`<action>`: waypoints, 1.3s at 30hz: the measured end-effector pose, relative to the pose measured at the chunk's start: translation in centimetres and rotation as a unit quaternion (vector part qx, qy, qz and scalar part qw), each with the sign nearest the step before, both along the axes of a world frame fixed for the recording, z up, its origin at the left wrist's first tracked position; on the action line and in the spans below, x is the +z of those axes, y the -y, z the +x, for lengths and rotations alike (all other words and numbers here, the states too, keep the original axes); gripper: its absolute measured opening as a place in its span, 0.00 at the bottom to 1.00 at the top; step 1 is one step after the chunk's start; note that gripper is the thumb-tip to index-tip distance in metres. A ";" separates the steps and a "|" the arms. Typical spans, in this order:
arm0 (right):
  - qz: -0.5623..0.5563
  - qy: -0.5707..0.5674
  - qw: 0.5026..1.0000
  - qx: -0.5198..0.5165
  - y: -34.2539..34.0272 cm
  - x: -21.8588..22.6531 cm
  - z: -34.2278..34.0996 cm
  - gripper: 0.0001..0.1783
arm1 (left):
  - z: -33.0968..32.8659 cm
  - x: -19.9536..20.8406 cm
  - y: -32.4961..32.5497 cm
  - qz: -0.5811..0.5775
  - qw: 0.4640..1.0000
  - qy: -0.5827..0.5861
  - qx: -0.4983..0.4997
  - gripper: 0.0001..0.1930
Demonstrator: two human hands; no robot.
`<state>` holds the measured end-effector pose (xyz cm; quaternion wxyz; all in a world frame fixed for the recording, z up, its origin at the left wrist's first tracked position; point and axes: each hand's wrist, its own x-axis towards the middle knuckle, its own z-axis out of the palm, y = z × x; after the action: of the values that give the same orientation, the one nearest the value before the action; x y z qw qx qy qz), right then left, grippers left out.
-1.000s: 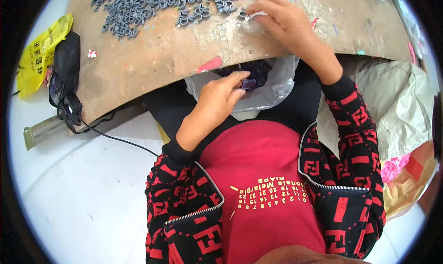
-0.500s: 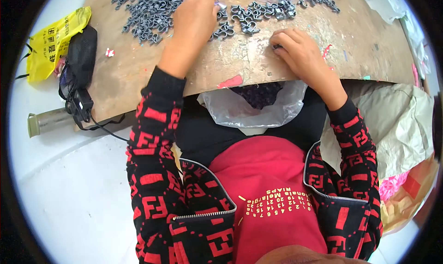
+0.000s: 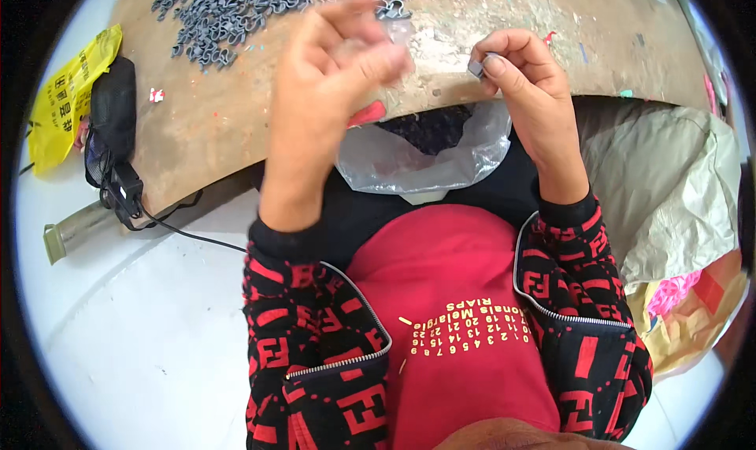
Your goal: Picking small grey plastic toy components from a pile and placing them into clear plastic bags.
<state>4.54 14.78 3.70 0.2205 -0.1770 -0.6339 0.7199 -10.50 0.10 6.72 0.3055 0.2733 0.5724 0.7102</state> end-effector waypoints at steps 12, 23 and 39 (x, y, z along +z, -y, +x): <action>-0.155 -0.102 0.982 0.038 3.1 0.9 1.8 0.09 | 5.5 -2.5 0.7 0.073 0.951 0.296 -0.052 0.08; -0.072 -0.070 0.995 -0.022 3.2 -0.1 1.5 0.13 | 6.4 -3.9 0.2 0.138 0.923 0.353 -0.064 0.09; 0.023 -0.064 0.997 -0.024 3.9 0.4 1.2 0.12 | 6.0 -2.4 0.7 -0.100 0.885 -0.450 0.059 0.07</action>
<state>5.79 10.90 4.13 0.2817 -0.1407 -0.6305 0.7095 -4.49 -0.65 4.30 -0.0016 0.4975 0.7316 0.4660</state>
